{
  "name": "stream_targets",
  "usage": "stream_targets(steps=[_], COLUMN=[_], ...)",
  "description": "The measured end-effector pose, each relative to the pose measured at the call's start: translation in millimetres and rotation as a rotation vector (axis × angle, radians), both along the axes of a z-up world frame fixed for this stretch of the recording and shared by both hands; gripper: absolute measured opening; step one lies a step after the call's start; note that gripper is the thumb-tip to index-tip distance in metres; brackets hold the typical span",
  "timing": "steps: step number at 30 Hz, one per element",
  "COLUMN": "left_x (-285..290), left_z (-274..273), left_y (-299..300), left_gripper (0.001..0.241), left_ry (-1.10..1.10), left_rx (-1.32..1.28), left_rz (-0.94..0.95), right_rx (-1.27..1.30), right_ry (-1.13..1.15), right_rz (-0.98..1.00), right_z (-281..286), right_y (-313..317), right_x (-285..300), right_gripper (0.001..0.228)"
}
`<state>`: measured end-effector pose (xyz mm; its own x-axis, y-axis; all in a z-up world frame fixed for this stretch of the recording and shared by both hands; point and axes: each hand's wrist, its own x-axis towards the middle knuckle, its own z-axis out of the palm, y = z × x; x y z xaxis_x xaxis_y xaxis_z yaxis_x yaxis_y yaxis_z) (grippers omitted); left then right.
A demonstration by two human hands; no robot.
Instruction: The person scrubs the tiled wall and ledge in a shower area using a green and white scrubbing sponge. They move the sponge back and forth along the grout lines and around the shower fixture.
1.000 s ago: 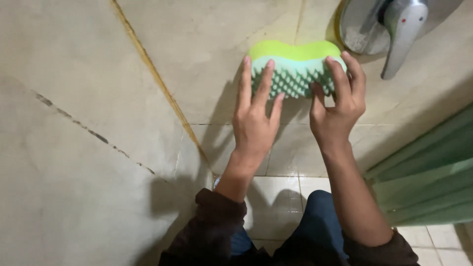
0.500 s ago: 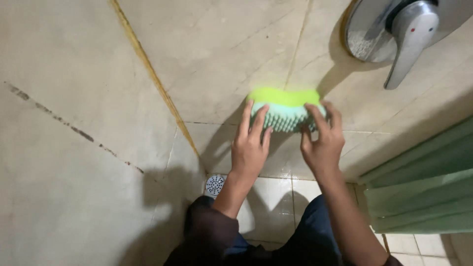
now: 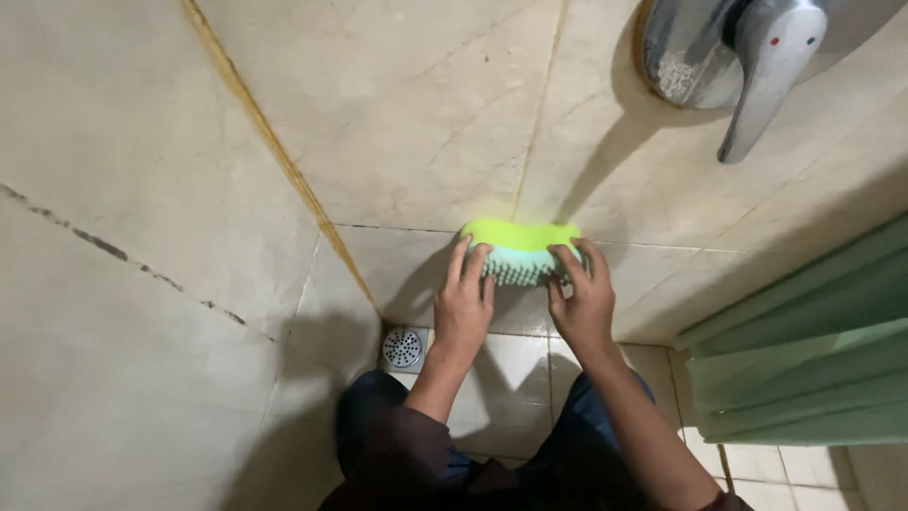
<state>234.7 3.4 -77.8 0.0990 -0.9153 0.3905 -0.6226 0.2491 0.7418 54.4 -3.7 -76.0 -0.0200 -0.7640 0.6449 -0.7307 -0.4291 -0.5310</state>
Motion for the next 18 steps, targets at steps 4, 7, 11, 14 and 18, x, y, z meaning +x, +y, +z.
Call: stream_targets(steps=[4, 7, 11, 14, 18], left_x=[-6, -15, -29, -41, -60], left_z=[-21, -21, -13, -17, -23], left_y=[-1, 3, -3, -3, -2], left_gripper=[0.043, 0.044, 0.056, 0.057, 0.056], left_ry=[0.043, 0.045, 0.003, -0.031, -0.034], left_rx=[-0.118, -0.163, -0.040, -0.031, -0.085], left_rz=[0.030, 0.048, 0.024, -0.003, -0.032], right_rx=[-0.016, 0.018, 0.022, 0.026, 0.014], right_ry=[0.008, 0.000, 0.008, -0.002, -0.015], right_rz=[0.032, 0.004, -0.004, -0.015, -0.043], right_z=[-9, -9, -11, -17, -24], right_y=[-2, 5, 1, 1, 2], right_x=[-5, -10, -27, -39, -58], right_gripper=[0.053, 0.052, 0.055, 0.056, 0.059])
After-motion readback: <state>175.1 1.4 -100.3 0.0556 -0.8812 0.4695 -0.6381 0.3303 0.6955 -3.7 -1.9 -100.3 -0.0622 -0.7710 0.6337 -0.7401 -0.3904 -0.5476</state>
